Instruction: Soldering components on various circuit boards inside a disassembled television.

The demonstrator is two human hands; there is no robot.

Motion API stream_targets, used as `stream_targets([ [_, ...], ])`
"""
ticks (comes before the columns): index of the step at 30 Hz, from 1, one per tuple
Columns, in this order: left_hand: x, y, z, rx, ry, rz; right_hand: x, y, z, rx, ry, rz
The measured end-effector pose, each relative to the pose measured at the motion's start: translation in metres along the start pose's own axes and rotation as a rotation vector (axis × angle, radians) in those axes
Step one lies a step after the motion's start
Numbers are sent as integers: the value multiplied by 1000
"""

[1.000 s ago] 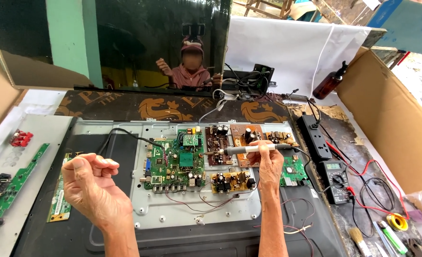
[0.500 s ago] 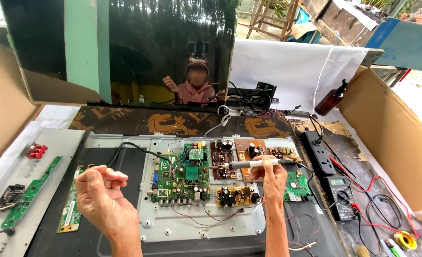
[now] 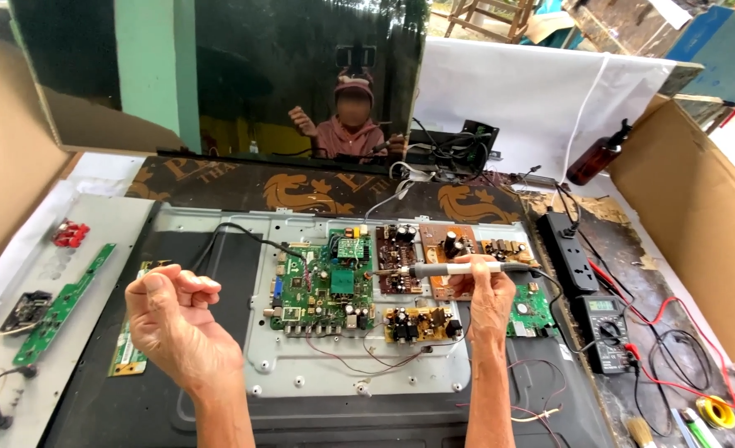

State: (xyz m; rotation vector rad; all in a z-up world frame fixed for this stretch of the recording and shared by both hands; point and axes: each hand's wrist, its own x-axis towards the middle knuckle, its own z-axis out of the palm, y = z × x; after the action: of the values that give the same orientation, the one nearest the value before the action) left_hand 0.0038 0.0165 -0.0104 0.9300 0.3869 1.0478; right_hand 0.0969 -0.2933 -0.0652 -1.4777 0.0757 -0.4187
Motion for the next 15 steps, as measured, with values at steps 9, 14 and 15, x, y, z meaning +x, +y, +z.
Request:
stream_targets([
  [9, 5, 7, -4, -71, 20, 23, -3, -7, 2, 43, -95, 64],
  [14, 6, 10, -7, -67, 40, 3, -9, -14, 6, 12, -167, 91],
  [15, 7, 9, -7, -74, 38, 6, -8, -14, 7, 6, -197, 75],
])
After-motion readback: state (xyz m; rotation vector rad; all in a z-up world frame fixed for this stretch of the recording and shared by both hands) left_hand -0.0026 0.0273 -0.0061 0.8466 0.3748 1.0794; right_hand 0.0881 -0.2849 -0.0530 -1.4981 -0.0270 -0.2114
